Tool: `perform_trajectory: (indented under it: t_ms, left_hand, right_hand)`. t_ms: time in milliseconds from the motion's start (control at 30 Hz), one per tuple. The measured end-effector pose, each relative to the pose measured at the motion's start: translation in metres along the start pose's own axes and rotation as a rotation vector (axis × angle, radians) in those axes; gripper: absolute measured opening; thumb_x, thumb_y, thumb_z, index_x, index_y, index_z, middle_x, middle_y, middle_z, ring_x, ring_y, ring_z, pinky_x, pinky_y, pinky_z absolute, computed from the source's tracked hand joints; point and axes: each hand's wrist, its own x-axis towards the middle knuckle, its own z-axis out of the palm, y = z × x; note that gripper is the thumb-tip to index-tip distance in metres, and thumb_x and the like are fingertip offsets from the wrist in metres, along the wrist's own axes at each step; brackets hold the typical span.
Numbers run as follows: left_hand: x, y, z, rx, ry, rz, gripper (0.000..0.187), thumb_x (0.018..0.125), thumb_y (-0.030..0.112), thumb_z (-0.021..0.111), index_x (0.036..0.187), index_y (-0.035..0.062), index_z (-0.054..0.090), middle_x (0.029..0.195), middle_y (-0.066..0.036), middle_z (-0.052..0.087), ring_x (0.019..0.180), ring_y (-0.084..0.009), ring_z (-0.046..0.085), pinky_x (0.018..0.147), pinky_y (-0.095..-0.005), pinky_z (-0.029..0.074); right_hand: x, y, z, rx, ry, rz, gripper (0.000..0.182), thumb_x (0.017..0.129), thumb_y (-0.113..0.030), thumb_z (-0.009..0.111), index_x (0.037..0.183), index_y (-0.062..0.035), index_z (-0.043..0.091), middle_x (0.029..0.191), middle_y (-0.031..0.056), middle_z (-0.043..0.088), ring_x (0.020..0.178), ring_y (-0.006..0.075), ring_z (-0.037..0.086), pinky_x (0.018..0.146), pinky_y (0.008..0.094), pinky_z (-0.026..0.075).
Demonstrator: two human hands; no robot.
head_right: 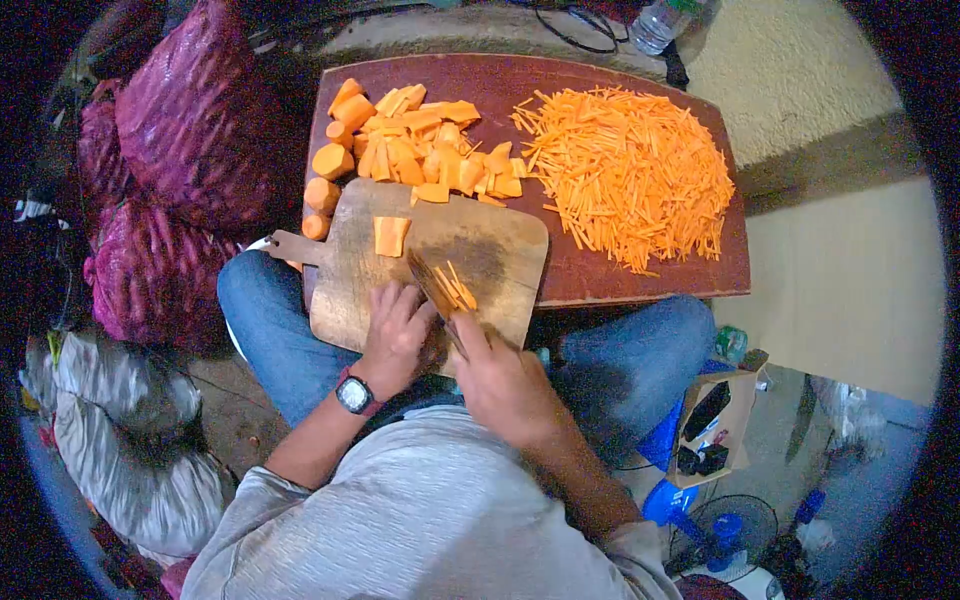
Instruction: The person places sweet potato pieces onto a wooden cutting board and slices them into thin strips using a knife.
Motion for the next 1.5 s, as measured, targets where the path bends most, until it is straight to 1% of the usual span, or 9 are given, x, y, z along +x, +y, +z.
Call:
perform_trajectory:
  t_ms: [267,467,567,633,967,1067,1133,1267,1500]
  left_hand:
    - [-0.006,-0.003,0.001,0.036,-0.049,0.029,0.044,0.082,0.007,0.067,0.126,-0.0016,0.071,0.112,-0.017,0.061,0.108,-0.0372,0.055,0.096,-0.0519,0.042]
    - [0.000,-0.004,-0.004,-0.026,-0.005,0.011,0.047,0.079,0.007,0.071,0.125,-0.0011,0.071,0.112,-0.016,0.060,0.109,-0.0372,0.055,0.096,-0.0523,0.042]
    - [-0.006,-0.003,-0.001,-0.091,-0.009,-0.030,0.047,0.076,0.007,0.075,0.123,-0.0003,0.072,0.111,-0.016,0.061,0.108,-0.0370,0.056,0.096,-0.0511,0.043]
    - [-0.003,-0.001,-0.003,-0.041,0.002,-0.033,0.046,0.074,0.007,0.077,0.119,0.0004,0.073,0.109,-0.015,0.061,0.106,-0.0367,0.056,0.095,-0.0499,0.044]
    - [-0.007,-0.002,0.000,-0.066,0.002,-0.060,0.047,0.067,0.006,0.080,0.113,-0.0011,0.071,0.111,-0.016,0.059,0.106,-0.0378,0.054,0.094,-0.0508,0.043]
    - [-0.005,0.000,-0.002,-0.062,0.024,-0.041,0.049,0.065,0.006,0.080,0.112,-0.0016,0.071,0.108,-0.016,0.058,0.105,-0.0377,0.054,0.092,-0.0510,0.043]
    - [-0.004,0.000,-0.003,-0.064,0.017,-0.052,0.049,0.064,0.006,0.082,0.111,-0.0016,0.070,0.106,-0.016,0.057,0.104,-0.0378,0.053,0.092,-0.0508,0.043]
    - [-0.006,-0.001,0.002,-0.065,0.013,-0.074,0.054,0.060,0.007,0.085,0.111,-0.0008,0.070,0.108,-0.016,0.057,0.105,-0.0380,0.053,0.093,-0.0515,0.042]
    - [-0.004,-0.001,-0.002,-0.026,0.041,-0.062,0.056,0.056,0.011,0.085,0.109,-0.0003,0.070,0.106,-0.016,0.056,0.105,-0.0375,0.053,0.094,-0.0507,0.042]
  right_hand:
    - [-0.026,-0.001,-0.001,0.015,-0.018,0.028,0.048,0.101,-0.012,0.063,0.147,-0.0060,0.048,0.109,0.0334,0.071,0.101,0.0549,0.069,0.083,0.0614,0.056]
    - [-0.010,-0.006,-0.007,-0.013,0.040,-0.084,0.050,0.101,-0.012,0.063,0.148,-0.0078,0.048,0.111,0.0336,0.071,0.103,0.0548,0.069,0.083,0.0621,0.056]
    - [-0.031,-0.008,-0.011,-0.016,-0.092,0.108,0.047,0.101,-0.012,0.063,0.146,-0.0073,0.051,0.111,0.0332,0.071,0.103,0.0537,0.070,0.084,0.0619,0.057]
    - [-0.021,0.002,0.003,0.031,0.023,-0.049,0.046,0.101,-0.012,0.063,0.145,-0.0063,0.051,0.111,0.0335,0.071,0.102,0.0530,0.070,0.083,0.0612,0.057]
    - [-0.028,-0.004,-0.002,0.032,-0.032,0.001,0.045,0.101,-0.012,0.063,0.144,-0.0051,0.052,0.112,0.0334,0.070,0.105,0.0527,0.070,0.083,0.0598,0.056]
    - [-0.003,0.001,0.004,0.011,0.089,-0.139,0.046,0.101,-0.012,0.063,0.145,-0.0046,0.051,0.112,0.0332,0.071,0.106,0.0533,0.069,0.082,0.0588,0.056]
    - [-0.003,-0.008,-0.008,-0.010,-0.044,-0.071,0.041,0.102,-0.012,0.060,0.140,-0.0033,0.049,0.120,0.0331,0.068,0.110,0.0506,0.069,0.086,0.0576,0.058]
    - [-0.024,-0.007,-0.012,0.023,-0.100,0.007,0.042,0.102,-0.014,0.061,0.140,-0.0031,0.049,0.116,0.0318,0.070,0.106,0.0527,0.070,0.086,0.0605,0.057]
    - [-0.011,-0.010,-0.009,0.059,0.016,-0.028,0.042,0.103,-0.016,0.062,0.142,-0.0035,0.054,0.114,0.0334,0.070,0.108,0.0540,0.068,0.087,0.0581,0.055]
